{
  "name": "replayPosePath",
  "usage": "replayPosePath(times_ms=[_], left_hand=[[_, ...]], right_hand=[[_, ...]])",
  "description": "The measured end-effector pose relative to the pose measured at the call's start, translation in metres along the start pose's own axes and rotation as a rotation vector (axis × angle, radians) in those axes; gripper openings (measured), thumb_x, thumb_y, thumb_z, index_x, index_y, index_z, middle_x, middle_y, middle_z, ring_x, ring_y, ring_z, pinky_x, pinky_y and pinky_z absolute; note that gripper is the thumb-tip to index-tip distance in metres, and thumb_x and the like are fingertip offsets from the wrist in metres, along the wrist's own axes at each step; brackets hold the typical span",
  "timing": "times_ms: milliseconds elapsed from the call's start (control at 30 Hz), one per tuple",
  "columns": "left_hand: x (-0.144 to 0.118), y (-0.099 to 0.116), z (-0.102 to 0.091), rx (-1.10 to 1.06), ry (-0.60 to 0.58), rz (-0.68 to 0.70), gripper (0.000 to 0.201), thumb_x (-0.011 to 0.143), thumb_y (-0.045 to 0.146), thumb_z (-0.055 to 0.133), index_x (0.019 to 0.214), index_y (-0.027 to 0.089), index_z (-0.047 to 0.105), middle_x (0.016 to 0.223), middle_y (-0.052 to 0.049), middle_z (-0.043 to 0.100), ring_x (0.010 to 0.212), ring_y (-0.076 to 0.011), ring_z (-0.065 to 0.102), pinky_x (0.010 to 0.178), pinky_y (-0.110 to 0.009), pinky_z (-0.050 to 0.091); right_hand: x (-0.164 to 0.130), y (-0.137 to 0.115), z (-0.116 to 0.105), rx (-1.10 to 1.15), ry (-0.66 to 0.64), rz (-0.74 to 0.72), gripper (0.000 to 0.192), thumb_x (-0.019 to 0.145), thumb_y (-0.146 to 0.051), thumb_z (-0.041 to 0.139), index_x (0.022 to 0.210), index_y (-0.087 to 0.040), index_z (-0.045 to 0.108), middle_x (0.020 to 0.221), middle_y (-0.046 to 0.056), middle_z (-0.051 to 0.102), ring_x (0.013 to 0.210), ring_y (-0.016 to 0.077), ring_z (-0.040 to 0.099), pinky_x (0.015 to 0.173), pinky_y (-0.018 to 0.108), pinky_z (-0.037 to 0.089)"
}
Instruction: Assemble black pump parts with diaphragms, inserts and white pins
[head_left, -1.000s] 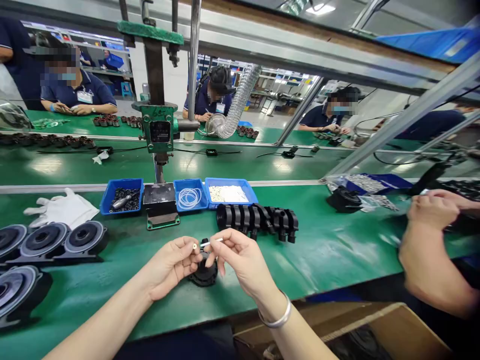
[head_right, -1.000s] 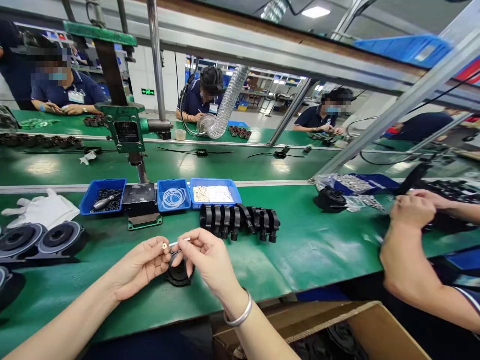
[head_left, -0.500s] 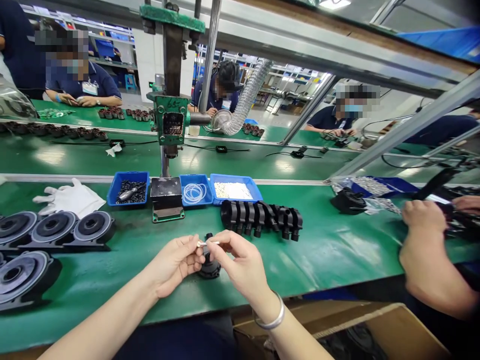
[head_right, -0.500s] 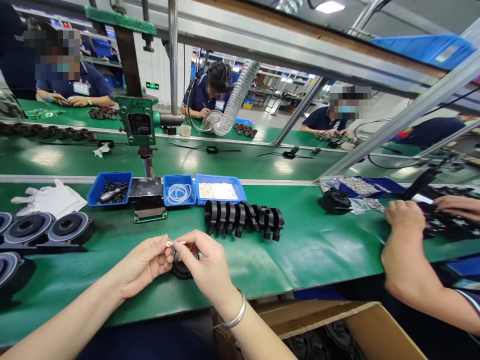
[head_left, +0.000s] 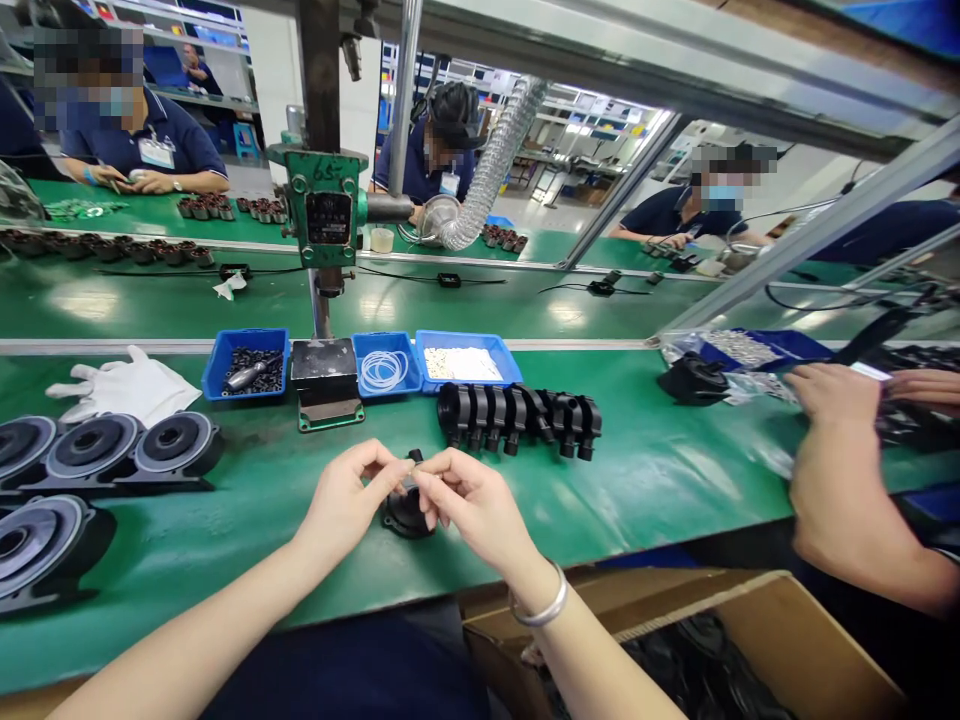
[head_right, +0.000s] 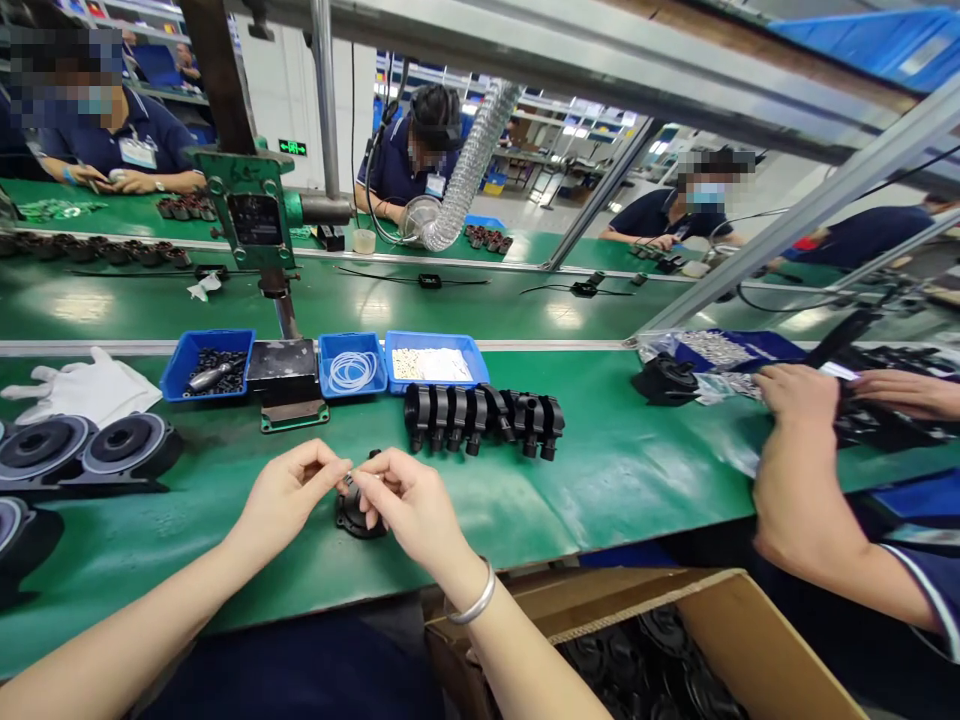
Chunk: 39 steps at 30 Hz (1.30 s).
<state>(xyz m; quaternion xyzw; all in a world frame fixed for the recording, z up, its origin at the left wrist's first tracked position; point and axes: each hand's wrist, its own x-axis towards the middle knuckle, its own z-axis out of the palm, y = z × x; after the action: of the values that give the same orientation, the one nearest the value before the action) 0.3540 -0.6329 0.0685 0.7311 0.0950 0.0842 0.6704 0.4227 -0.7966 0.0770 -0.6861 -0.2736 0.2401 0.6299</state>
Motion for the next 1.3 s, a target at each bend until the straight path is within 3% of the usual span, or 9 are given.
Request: replayPosePath(times_ms=[167,267,367,467,667,767,867,1000,1300], left_hand=[[0.013,0.006,-0.003,0.335,-0.066,0.315,0.028,0.101,0.035,0.044,0.1,0.02,0.068,0.098,-0.005,0.07,0.096,-0.0187,0.063,0.088,-0.03,0.047],[0.016,-0.009,-0.004,0.508,-0.352,0.406,0.051,0.091,0.033,0.06,0.139,0.02,0.05,0.145,-0.013,0.053,0.136,-0.0275,0.047,0.113,-0.043,0.037],[0.016,-0.032,-0.004,0.694,-0.668,0.484,0.08,0.082,0.025,0.071,0.152,0.022,0.034,0.162,-0.014,0.031,0.153,-0.0329,0.016,0.123,-0.054,0.02],[0.015,-0.047,-0.003,0.772,-0.693,0.519,0.078,0.085,0.027,0.07,0.153,0.021,0.033,0.159,-0.015,0.037,0.153,-0.0316,0.015,0.122,-0.052,0.024],[0.018,-0.052,-0.003,0.832,-0.559,0.518,0.089,0.074,0.042,0.08,0.148,0.015,0.039,0.143,-0.024,0.049,0.137,-0.0408,0.042,0.109,-0.055,0.041],[0.019,-0.046,-0.007,0.574,-0.349,0.372,0.08,0.072,0.041,0.079,0.142,0.018,0.047,0.133,-0.019,0.056,0.127,-0.0373,0.05,0.109,-0.054,0.039],[0.015,-0.026,-0.013,-0.098,-0.139,0.0,0.062,0.088,0.053,0.06,0.139,0.02,0.048,0.124,-0.015,0.063,0.109,-0.0301,0.063,0.098,-0.048,0.049],[0.007,0.0,-0.021,-0.877,-0.144,-0.378,0.058,0.099,0.057,0.034,0.128,0.013,0.056,0.113,-0.018,0.069,0.105,-0.028,0.068,0.075,-0.033,0.057],[-0.005,0.006,-0.019,-1.091,-0.055,-0.494,0.049,0.1,0.051,0.04,0.125,0.014,0.063,0.111,-0.016,0.073,0.104,-0.0275,0.07,0.074,-0.032,0.058]], right_hand=[[0.0,0.002,-0.015,0.36,0.066,0.075,0.029,0.087,-0.042,0.072,0.078,-0.018,0.059,0.056,-0.003,0.061,0.04,0.0072,0.049,0.04,0.018,0.036],[-0.001,0.001,-0.027,0.476,0.21,0.028,0.027,0.086,-0.041,0.074,0.08,-0.018,0.061,0.055,-0.005,0.057,0.038,0.0056,0.044,0.037,0.017,0.032],[-0.002,0.005,-0.034,0.503,0.221,0.039,0.026,0.086,-0.04,0.074,0.081,-0.018,0.063,0.056,-0.005,0.056,0.038,0.0051,0.044,0.036,0.016,0.03],[-0.004,0.01,-0.033,0.504,0.2,0.072,0.025,0.086,-0.039,0.074,0.08,-0.017,0.064,0.057,-0.004,0.057,0.039,0.0045,0.044,0.037,0.016,0.03],[-0.003,0.013,-0.028,0.492,0.188,0.113,0.028,0.086,-0.041,0.074,0.08,-0.017,0.062,0.056,-0.004,0.056,0.039,0.0042,0.044,0.037,0.015,0.03],[-0.003,0.011,-0.027,0.479,0.196,0.121,0.028,0.086,-0.041,0.074,0.081,-0.017,0.062,0.057,-0.003,0.059,0.039,0.0043,0.046,0.037,0.014,0.03],[-0.005,0.009,-0.023,0.459,0.19,0.123,0.027,0.086,-0.041,0.075,0.083,-0.017,0.063,0.058,-0.001,0.062,0.04,0.006,0.051,0.036,0.014,0.033],[-0.008,0.005,-0.01,0.389,0.12,0.136,0.027,0.086,-0.041,0.075,0.088,-0.015,0.067,0.064,0.003,0.068,0.045,0.0097,0.06,0.037,0.015,0.037],[-0.006,0.002,0.022,0.045,0.02,0.061,0.028,0.094,-0.042,0.063,0.088,-0.015,0.066,0.06,0.0,0.065,0.046,0.0088,0.059,0.044,0.018,0.039]])
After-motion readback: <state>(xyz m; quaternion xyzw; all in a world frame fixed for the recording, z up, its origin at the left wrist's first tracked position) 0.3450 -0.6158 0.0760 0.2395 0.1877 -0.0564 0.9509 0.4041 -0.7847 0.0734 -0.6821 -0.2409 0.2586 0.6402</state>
